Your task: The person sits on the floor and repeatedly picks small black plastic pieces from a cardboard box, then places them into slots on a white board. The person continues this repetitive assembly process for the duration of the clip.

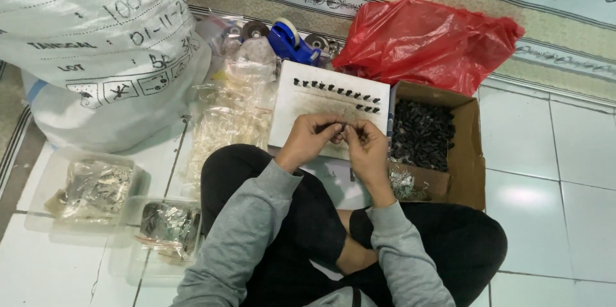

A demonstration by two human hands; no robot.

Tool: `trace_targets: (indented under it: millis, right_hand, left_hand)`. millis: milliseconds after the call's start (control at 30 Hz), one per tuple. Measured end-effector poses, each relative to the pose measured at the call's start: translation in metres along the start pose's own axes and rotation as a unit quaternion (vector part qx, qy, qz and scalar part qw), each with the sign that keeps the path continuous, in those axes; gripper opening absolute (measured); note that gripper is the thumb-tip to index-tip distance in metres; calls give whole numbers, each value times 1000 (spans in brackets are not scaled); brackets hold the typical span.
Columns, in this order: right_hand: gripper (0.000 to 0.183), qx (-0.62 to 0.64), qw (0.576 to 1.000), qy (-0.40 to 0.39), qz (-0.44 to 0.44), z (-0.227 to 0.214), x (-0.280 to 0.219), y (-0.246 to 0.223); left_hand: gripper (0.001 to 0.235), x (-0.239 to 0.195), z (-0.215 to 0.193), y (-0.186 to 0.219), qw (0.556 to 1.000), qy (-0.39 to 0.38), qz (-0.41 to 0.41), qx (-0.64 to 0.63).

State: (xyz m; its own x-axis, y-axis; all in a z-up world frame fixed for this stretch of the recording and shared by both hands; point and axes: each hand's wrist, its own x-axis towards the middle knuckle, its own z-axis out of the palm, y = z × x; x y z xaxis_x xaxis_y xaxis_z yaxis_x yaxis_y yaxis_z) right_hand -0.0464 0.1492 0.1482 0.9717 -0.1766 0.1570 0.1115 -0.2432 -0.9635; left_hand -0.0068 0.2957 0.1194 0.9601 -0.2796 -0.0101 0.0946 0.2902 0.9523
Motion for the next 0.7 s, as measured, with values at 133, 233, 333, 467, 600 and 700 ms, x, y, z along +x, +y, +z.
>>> trace_targets:
  millis: [133, 233, 333, 467, 600, 700]
  right_hand:
    - [6, -2, 1000, 2, 7, -8, 1, 14]
    - [9, 47, 998, 3, 41, -10, 1, 29]
    - [16, 59, 995, -3, 75, -18, 0, 54]
    - [15, -77, 996, -24, 50, -31, 23, 71]
    - [13, -368, 918, -68, -130, -44, 72, 84]
    - [10, -486, 850, -94, -181, -37, 99, 84]
  left_hand:
    - [20, -1, 4, -4, 1000, 4, -4, 18]
    - [21, -2, 12, -7, 996, 28, -2, 81]
    - [20, -2, 16, -11, 990, 32, -20, 138]
    - [40, -3, 16, 5, 968, -10, -123, 220]
    - [50, 12, 15, -32, 941, -44, -147, 302]
    - [47, 12, 15, -31, 938, -50, -147, 310]
